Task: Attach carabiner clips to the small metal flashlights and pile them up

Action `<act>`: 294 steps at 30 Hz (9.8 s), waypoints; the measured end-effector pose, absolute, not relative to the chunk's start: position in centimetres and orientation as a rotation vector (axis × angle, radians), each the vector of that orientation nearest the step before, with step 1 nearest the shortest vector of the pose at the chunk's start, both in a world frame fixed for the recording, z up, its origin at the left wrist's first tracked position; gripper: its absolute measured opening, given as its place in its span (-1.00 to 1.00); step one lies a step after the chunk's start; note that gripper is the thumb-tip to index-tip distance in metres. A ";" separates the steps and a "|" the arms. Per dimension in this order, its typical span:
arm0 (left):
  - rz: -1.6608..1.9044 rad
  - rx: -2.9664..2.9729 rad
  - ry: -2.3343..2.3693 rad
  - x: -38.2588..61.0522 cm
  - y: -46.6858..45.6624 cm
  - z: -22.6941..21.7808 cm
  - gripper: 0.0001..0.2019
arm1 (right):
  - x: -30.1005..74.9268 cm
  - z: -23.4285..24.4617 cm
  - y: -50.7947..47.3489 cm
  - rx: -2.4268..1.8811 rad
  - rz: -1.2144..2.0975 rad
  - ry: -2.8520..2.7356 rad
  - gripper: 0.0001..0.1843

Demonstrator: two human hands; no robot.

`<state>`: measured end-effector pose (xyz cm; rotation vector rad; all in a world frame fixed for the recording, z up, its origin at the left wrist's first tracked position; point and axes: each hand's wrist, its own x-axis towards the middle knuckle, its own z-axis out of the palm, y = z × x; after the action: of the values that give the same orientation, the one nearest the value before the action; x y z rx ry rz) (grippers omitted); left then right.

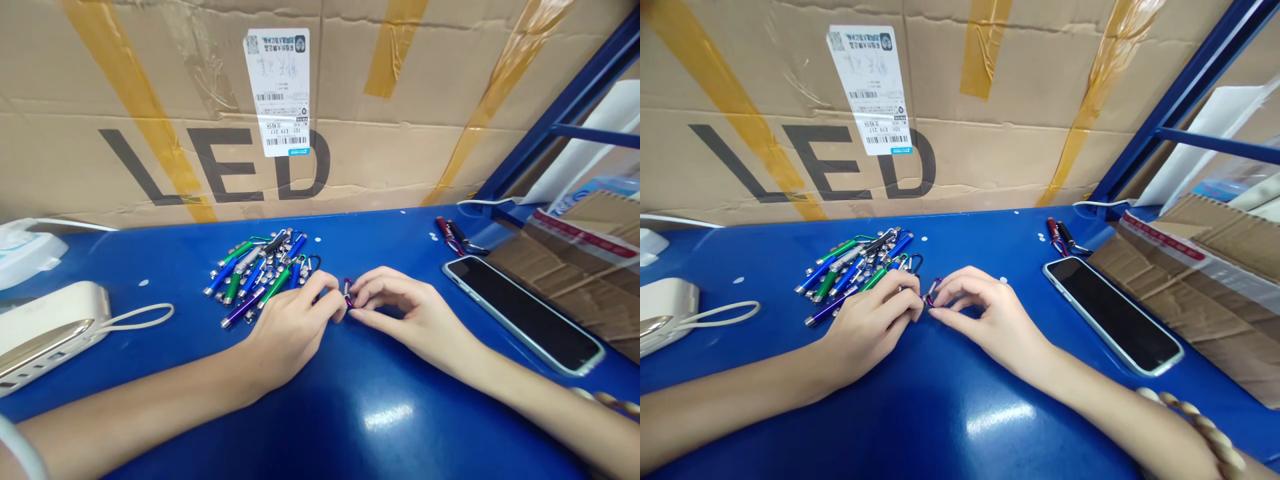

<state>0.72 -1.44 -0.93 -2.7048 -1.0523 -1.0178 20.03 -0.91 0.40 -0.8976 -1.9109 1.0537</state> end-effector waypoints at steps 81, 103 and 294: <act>-1.176 -2.742 -1.547 0.9 -1.6 -0.3 -0.83 | 19.9 0.8 -1.5 -0.973 0.885 -1.978 -0.67; -1.030 -2.770 -1.460 1.0 -1.8 -0.1 -0.79 | 20.1 0.6 -1.4 -0.940 0.685 -2.118 -0.74; -0.784 -2.778 -1.063 1.2 -2.2 -0.8 -0.71 | 20.7 0.8 0.0 -0.985 -0.015 -2.103 -0.80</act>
<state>1.19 -2.21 -0.77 -2.7783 -1.0633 -0.7842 20.73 0.01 0.80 -0.9848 -2.1031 -0.0149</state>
